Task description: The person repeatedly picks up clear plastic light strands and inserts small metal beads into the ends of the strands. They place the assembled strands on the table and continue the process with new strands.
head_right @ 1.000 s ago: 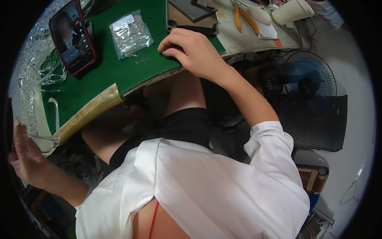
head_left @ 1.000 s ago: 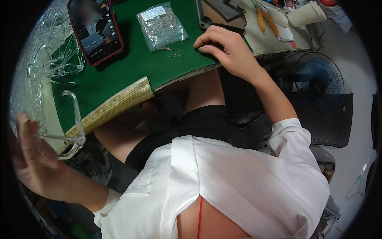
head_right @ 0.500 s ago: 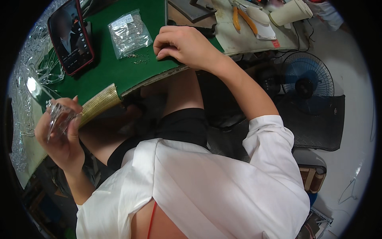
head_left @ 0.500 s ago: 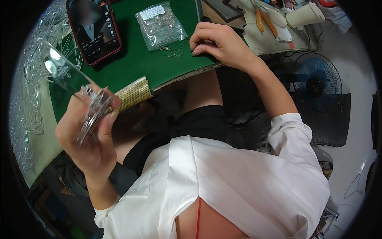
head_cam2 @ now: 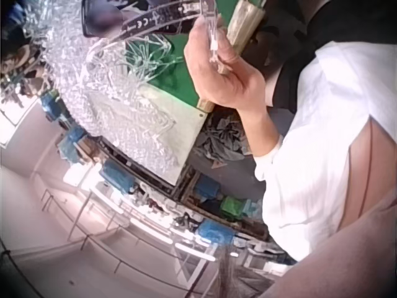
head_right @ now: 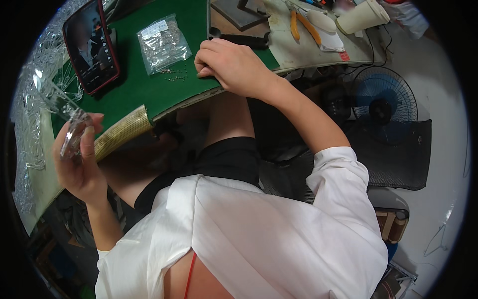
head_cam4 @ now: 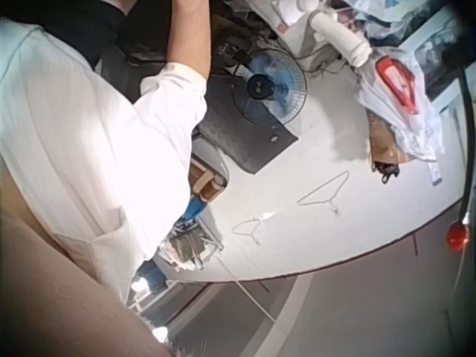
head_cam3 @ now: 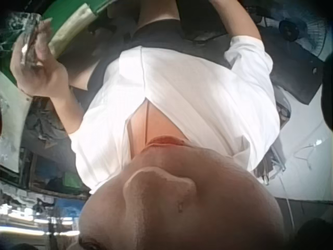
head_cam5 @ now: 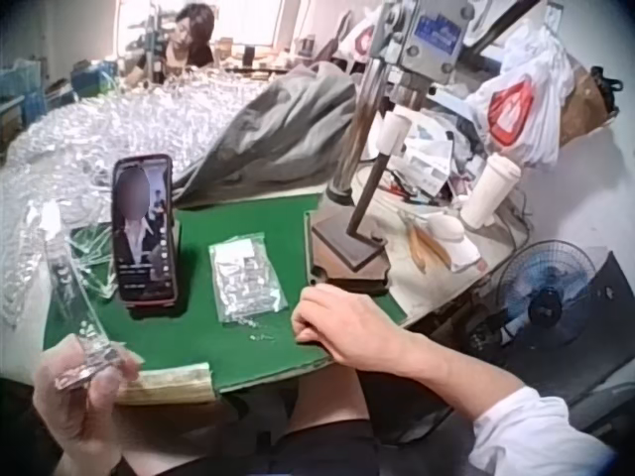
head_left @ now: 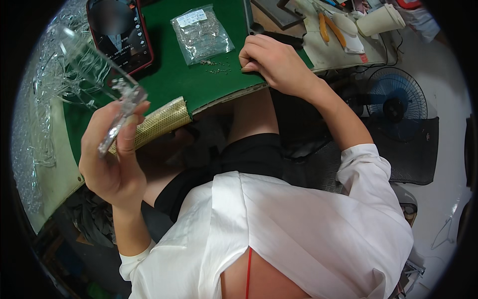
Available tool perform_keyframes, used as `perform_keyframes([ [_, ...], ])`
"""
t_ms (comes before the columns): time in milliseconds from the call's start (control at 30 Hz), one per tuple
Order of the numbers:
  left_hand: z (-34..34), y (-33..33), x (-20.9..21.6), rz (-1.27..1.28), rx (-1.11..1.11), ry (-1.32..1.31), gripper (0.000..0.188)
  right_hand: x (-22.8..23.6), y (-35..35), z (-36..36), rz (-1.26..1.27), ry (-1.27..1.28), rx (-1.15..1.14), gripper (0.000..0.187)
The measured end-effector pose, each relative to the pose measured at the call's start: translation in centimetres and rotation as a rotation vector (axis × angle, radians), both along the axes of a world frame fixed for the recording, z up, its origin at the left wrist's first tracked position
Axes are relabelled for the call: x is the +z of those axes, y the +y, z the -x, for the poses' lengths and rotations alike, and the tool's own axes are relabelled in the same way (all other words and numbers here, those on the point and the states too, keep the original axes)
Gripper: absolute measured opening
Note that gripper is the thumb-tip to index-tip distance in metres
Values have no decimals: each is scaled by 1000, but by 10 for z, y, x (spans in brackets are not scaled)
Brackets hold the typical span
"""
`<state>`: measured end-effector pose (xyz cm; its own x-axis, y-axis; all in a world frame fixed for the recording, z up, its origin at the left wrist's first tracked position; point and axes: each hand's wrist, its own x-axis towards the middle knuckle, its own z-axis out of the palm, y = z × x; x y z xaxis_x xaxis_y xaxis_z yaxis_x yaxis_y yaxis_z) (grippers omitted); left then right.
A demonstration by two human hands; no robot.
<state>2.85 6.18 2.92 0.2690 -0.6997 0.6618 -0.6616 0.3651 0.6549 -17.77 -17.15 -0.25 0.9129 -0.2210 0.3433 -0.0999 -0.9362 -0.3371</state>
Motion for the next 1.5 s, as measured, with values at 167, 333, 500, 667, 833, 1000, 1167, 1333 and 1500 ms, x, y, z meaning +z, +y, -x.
perform_keyframes([
  [167, 9, -17, 2, 1, -132, -85, 25, -1, -6, 5, -304, -86, -43, 10],
  [333, 30, -36, -5, 104, -162, 83, 43, -2, 1, 2, -172, -67, -75, 11],
  [500, 24, -35, -3, 17, -245, -50, 24, -1, 1, 2, -68, -25, -79, 9],
  [667, 26, -37, -2, 18, -227, -90, 25, 1, 6, 2, 102, -10, -44, 10],
  [833, 28, -41, -3, 34, -216, -113, 24, -2, 14, 3, 169, 21, -62, 14],
  [1000, 31, -43, -5, 30, -204, -95, 22, -2, 7, 4, 79, 19, -24, 11],
  [1167, 32, -41, -3, 7, -207, -47, 20, 7, -1, 7, -228, -22, -92, 10],
  [1333, 32, -46, -6, 52, -218, -38, 29, 10, 3, 6, -297, -97, -44, 10],
  [1500, 42, -61, -6, 83, -300, -1, 44, 63, 15, 7, -380, -393, 150, 6],
])
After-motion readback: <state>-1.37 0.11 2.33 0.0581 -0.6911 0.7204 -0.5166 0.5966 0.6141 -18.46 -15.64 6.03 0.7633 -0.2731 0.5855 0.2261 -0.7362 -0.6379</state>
